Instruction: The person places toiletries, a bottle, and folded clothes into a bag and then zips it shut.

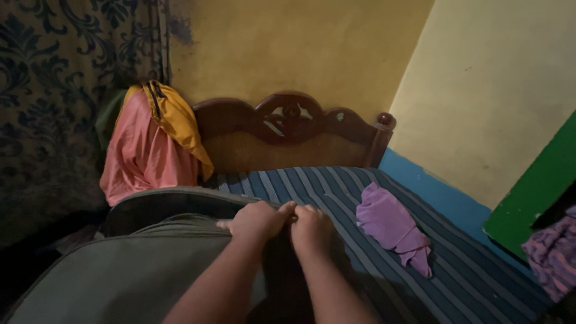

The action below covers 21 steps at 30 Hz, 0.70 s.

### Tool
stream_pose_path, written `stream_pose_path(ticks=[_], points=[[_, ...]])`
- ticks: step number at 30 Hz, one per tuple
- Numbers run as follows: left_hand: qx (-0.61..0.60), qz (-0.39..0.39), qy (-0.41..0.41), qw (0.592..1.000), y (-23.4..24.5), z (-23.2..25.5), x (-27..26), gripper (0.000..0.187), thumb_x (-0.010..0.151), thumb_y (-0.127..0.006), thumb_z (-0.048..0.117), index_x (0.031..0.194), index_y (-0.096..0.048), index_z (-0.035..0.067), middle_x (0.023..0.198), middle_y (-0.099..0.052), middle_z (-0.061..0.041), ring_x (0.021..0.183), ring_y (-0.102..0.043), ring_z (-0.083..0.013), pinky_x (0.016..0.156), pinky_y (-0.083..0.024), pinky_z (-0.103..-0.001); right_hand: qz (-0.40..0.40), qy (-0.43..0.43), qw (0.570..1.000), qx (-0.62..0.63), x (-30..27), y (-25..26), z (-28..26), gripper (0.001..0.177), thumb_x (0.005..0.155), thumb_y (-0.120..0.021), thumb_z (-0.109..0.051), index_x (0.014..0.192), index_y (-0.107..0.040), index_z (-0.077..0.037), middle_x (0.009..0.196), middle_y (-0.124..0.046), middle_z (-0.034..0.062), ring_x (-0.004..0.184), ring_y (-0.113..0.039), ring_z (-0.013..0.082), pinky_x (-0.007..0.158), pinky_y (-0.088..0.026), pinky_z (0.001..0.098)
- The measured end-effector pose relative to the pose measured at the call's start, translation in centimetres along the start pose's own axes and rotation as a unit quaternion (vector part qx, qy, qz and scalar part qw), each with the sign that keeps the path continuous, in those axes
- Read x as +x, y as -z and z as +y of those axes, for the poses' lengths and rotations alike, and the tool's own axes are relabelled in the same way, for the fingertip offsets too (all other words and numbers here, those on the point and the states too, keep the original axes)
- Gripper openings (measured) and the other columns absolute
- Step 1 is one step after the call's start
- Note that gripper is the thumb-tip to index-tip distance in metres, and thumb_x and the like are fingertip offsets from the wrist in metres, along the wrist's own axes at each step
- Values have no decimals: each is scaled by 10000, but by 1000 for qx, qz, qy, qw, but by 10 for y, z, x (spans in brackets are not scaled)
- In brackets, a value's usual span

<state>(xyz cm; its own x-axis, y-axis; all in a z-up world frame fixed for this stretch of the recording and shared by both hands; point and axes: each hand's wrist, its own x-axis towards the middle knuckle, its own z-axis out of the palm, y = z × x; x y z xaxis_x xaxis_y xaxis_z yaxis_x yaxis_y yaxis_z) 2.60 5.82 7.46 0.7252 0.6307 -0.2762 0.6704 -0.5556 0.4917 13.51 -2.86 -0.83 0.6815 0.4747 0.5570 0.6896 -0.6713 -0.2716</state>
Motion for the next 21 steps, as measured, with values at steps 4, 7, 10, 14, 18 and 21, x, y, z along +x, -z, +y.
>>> stream_pose_path(ticks=[4,7,10,14,18,21], points=[[-100,18,3,995,-16,-18,18,616,953,-538,639,1356,-656,189,1418,-598,-126,1360,-537,-384,1156,-106,-804,-31,-33,999,21,-15,6,-15,211,838,-726,-188,1031,-805,-224,1068,-715,35,1068,-612,292,1015,-407,505],[-119,34,-10,992,-30,-29,22,542,933,-603,574,1346,-668,228,1424,-599,-102,1362,-527,-393,1128,-132,-823,-36,-3,998,52,-21,7,-18,237,806,-736,-162,1036,-786,-181,1082,-700,37,1110,-591,291,1037,-412,496],[-113,44,-28,992,-43,-36,12,461,919,-623,538,1273,-723,260,1354,-669,-73,1309,-597,-358,1145,-140,-817,-57,-36,997,49,-26,5,-16,238,849,-688,-120,1047,-795,-200,1110,-698,30,1149,-580,282,1057,-405,508],[-117,74,-18,990,-55,-38,6,380,945,-596,498,1195,-772,272,1279,-715,-53,1270,-626,-326,1183,-96,-794,-43,-21,999,20,-33,0,-17,216,873,-665,-107,1033,-788,-182,1111,-703,38,1172,-576,278,1086,-367,543],[-105,78,-23,991,-62,-44,11,359,982,-551,437,1171,-793,251,1267,-724,-69,1262,-633,-332,1178,-93,-801,-39,-24,999,26,-38,1,-17,245,890,-639,-114,1074,-773,-205,1160,-708,8,1231,-568,248,1115,-381,498],[-84,91,-51,991,-66,-46,11,346,988,-495,357,1151,-783,256,1267,-713,-50,1263,-620,-327,1137,-97,-839,-62,-34,998,3,-37,3,-20,259,886,-652,-114,1119,-746,-177,1198,-684,31,1251,-543,249,1148,-311,539]])
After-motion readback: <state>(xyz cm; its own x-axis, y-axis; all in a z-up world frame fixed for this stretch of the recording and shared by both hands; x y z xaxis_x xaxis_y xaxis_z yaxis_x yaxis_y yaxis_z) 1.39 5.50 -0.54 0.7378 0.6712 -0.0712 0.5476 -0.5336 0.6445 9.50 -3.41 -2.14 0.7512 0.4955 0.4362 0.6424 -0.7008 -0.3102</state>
